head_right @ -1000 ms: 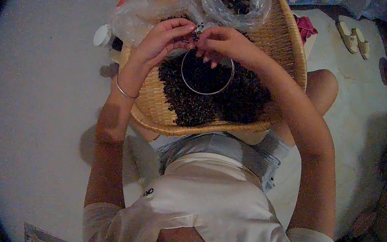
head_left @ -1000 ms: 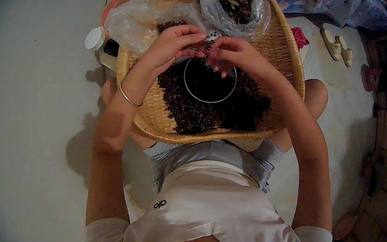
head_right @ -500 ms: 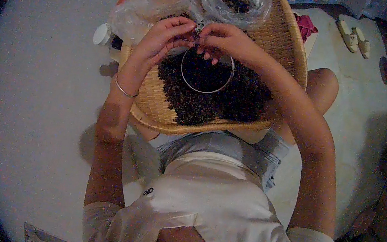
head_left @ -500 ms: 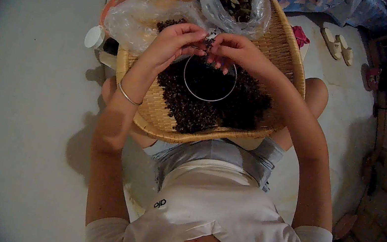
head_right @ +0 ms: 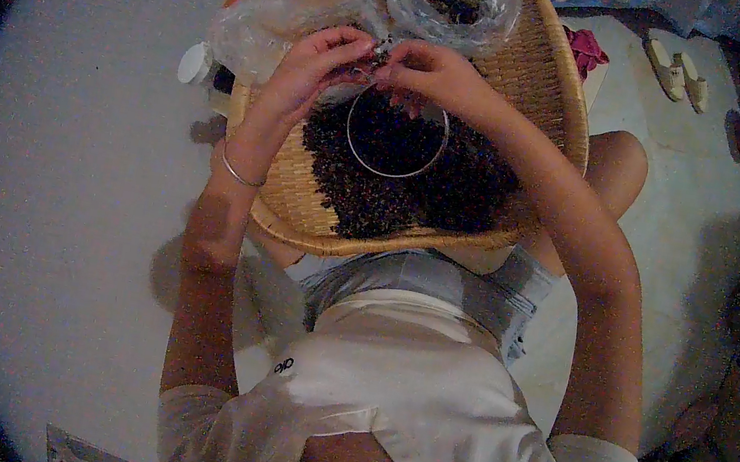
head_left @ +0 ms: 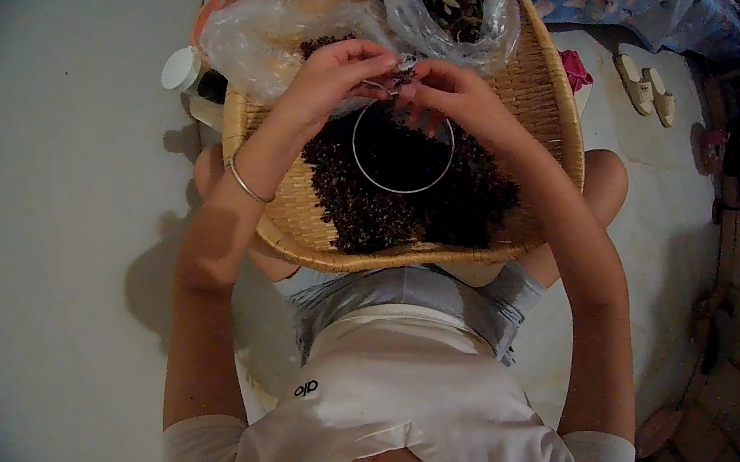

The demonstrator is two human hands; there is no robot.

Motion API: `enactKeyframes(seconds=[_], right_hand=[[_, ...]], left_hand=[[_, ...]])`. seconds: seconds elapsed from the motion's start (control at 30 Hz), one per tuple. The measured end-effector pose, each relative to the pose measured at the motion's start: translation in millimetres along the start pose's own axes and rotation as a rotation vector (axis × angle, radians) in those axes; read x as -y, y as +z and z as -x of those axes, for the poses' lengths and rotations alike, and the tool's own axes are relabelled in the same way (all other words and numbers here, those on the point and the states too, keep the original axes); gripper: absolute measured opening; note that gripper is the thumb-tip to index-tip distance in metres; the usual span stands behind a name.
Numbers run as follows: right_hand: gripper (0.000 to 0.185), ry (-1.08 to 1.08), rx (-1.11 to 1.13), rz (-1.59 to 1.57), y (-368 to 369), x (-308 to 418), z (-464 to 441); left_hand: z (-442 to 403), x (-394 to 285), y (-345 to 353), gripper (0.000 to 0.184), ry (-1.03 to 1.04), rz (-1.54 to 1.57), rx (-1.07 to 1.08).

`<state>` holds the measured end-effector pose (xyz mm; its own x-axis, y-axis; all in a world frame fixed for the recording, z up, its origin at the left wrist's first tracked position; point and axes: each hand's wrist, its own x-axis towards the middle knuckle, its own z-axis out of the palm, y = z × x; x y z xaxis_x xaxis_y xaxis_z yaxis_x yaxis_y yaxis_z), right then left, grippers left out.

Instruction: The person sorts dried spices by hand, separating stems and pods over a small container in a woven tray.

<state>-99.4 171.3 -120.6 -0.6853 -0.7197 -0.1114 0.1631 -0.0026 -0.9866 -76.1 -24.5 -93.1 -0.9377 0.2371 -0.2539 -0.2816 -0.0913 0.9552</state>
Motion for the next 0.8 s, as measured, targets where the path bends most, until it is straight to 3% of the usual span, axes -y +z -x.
enactKeyframes(seconds=[0.8], right_hand=[[0.018, 0.037, -0.08, -0.157, 6, 11, 4]], left_hand=[[1, -2, 1, 0.02, 0.053, 0.001, 0.005]])
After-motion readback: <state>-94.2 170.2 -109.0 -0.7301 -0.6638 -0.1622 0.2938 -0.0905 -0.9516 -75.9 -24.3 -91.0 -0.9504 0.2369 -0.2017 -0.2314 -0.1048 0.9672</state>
